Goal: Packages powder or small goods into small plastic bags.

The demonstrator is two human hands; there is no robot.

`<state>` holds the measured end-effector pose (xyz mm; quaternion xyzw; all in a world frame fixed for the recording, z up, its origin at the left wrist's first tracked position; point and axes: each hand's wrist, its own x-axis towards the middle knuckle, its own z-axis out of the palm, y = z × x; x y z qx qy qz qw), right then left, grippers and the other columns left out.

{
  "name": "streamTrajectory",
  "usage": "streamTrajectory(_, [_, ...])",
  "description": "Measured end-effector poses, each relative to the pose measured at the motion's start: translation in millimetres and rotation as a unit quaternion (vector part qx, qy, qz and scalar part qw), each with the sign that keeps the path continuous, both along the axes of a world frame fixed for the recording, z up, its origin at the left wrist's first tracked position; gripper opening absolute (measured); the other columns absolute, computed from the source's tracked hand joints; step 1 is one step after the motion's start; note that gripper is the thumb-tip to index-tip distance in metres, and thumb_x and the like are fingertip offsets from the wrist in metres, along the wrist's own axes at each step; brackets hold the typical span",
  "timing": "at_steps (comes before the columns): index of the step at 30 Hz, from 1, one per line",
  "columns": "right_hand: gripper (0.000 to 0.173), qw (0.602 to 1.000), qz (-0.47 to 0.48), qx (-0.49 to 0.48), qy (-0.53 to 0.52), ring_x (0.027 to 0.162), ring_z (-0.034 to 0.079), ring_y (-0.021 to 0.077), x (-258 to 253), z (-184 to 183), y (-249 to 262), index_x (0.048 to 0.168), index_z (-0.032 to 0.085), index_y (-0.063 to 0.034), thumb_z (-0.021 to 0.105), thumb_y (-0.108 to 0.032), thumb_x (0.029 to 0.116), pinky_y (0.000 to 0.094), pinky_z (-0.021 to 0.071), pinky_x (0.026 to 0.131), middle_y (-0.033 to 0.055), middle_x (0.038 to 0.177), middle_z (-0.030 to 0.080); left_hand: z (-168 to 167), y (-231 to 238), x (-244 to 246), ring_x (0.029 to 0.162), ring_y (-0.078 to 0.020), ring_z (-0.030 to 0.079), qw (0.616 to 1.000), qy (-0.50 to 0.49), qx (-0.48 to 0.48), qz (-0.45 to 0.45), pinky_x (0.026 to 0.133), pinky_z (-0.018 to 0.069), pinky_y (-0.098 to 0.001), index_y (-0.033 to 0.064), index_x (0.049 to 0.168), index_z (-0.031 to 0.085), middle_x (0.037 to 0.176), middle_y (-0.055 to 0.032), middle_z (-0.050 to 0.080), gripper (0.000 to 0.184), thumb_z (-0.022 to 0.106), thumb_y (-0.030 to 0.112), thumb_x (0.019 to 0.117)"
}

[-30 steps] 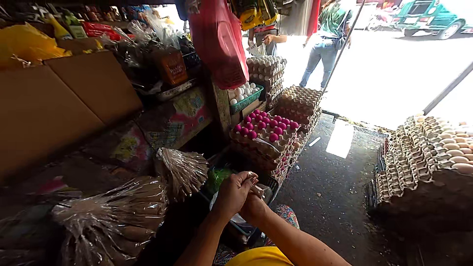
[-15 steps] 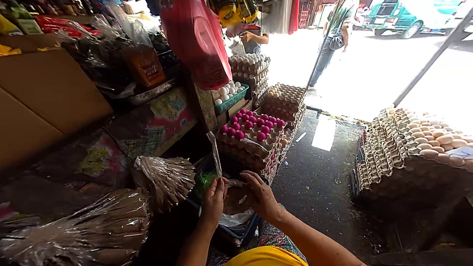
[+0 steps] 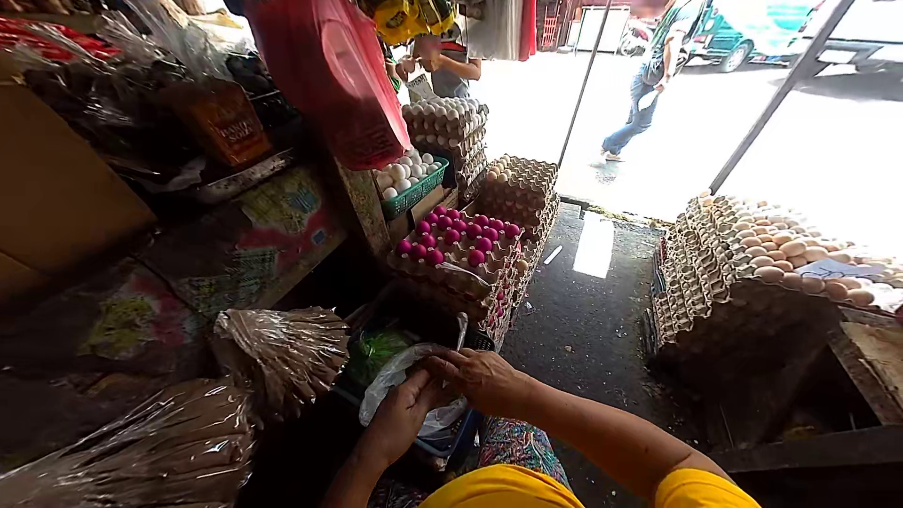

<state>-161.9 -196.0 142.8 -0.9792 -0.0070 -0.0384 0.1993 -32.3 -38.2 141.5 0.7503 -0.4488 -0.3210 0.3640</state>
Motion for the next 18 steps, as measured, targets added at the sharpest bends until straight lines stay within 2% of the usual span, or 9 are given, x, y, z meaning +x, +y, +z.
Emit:
streamTrajectory(3, [0.038, 0.998, -0.017, -0.014, 0.055, 0.114, 0.063, 0.042, -8.0, 7.7, -7.1, 0.141, 0.056, -0.002, 0.044, -0.001, 0.105, 0.0539, 0.053, 0.09, 0.0239, 0.123, 0.063, 1.1, 6.0, 0.4, 0.083, -0.016, 0.063, 0.996, -0.084, 0.015, -0.006, 0.08, 0.0508, -0.0421, 0.0058, 0.107, 0.069, 0.089, -0.0061, 0.066, 0.036, 0.045, 0.033, 0.1092])
streamTrajectory(6, [0.027, 0.999, -0.023, -0.045, -0.01, 0.106, 0.065, 0.0395, -17.8, 6.3, -18.6, 0.123, 0.064, -0.0005, 0.045, -0.001, 0.1034, 0.0512, 0.0551, 0.083, 0.0211, 0.112, 0.066, 5.9, 10.8, 2.0, 0.075, -0.0133, 0.059, 0.995, -0.101, 0.005, -0.012, 0.073, 0.0493, -0.0379, 0.0071, 0.105, 0.069, 0.083, -0.0034, 0.064, 0.035, 0.044, 0.031, 0.1091])
streamTrajectory(8, [0.021, 0.992, -0.021, -0.054, -0.113, 0.098, 0.069, 0.0371, -21.3, 0.5, -28.9, 0.113, 0.066, -0.0011, 0.05, 0.0, 0.1001, 0.0494, 0.0572, 0.077, 0.0188, 0.104, 0.068, 13.2, 10.4, -1.9, 0.071, -0.0028, 0.056, 0.998, -0.041, -0.039, -0.027, 0.068, 0.0473, -0.023, 0.0081, 0.1, 0.069, 0.081, 0.0044, 0.062, 0.03, 0.047, 0.027, 0.1081])
streamTrajectory(10, [0.016, 0.965, -0.017, -0.029, -0.259, 0.091, 0.071, 0.0316, -17.2, -10.0, -39.2, 0.104, 0.068, -0.0026, 0.053, -0.003, 0.0998, 0.0441, 0.0595, 0.074, 0.0157, 0.098, 0.07, 26.2, 5.7, -12.2, 0.081, -0.0007, 0.064, 0.989, 0.076, -0.117, -0.05, 0.077, 0.0539, -0.0193, 0.0087, 0.099, 0.071, 0.088, 0.0068, 0.069, 0.023, 0.051, 0.02, 0.1052])
streamTrajectory(12, [0.02, 0.926, -0.018, 0.072, -0.371, 0.095, 0.071, 0.0272, -6.0, -20.0, -41.3, 0.101, 0.069, 0.0014, 0.051, -0.006, 0.1028, 0.0382, 0.0592, 0.082, 0.0179, 0.1, 0.071, 44.4, -5.7, -28.0, 0.089, -0.0052, 0.07, 0.965, 0.168, -0.194, -0.061, 0.085, 0.0582, -0.0237, 0.0091, 0.101, 0.075, 0.095, 0.0045, 0.075, 0.02, 0.057, 0.017, 0.1027])
streamTrajectory(14, [0.029, 0.868, -0.024, 0.231, -0.438, 0.101, 0.069, 0.0217, 7.7, -28.0, -27.8, 0.101, 0.067, 0.0097, 0.051, -0.014, 0.1042, 0.0316, 0.0553, 0.092, 0.0205, 0.102, 0.07, 64.9, -23.2, -44.7, 0.094, -0.0065, 0.072, 0.947, 0.192, -0.251, -0.052, 0.089, 0.0586, -0.0252, 0.0094, 0.101, 0.077, 0.098, 0.0037, 0.077, 0.017, 0.061, 0.015, 0.1006])
streamTrajectory(15, [0.034, 0.835, -0.044, 0.328, -0.439, 0.103, 0.066, 0.0153, 10.5, -28.6, -12.4, 0.103, 0.066, 0.0143, 0.053, -0.017, 0.1034, 0.0268, 0.0521, 0.095, 0.0192, 0.103, 0.07, 71.1, -32.5, -49.7, 0.097, -0.006, 0.071, 0.946, 0.167, -0.275, -0.044, 0.092, 0.058, -0.0247, 0.0088, 0.102, 0.078, 0.1, 0.0036, 0.077, 0.017, 0.062, 0.014, 0.1])
streamTrajectory(17, [0.025, 0.763, -0.137, 0.497, -0.391, 0.099, 0.062, 0.0024, 11.5, -24.2, 28.9, 0.11, 0.063, 0.0175, 0.052, -0.002, 0.0998, 0.0187, 0.0493, 0.092, 0.0123, 0.101, 0.07, 71.6, -48.8, -50.3, 0.101, -0.0038, 0.069, 0.955, 0.042, -0.295, -0.011, 0.095, 0.0545, -0.0228, 0.0095, 0.105, 0.079, 0.102, 0.0043, 0.076, 0.019, 0.064, 0.02, 0.0994])
streamTrajectory(18, [0.024, 0.715, -0.153, 0.566, -0.381, 0.096, 0.062, -0.0028, 15.7, -24.2, 45.9, 0.114, 0.062, 0.0131, 0.047, 0.0, 0.101, 0.0166, 0.0504, 0.09, 0.0054, 0.1, 0.07, 66.5, -54.5, -46.4, 0.102, -0.0024, 0.067, 0.957, -0.036, -0.288, 0.013, 0.095, 0.0512, -0.023, 0.0118, 0.106, 0.08, 0.102, 0.0059, 0.076, 0.022, 0.065, 0.026, 0.0991])
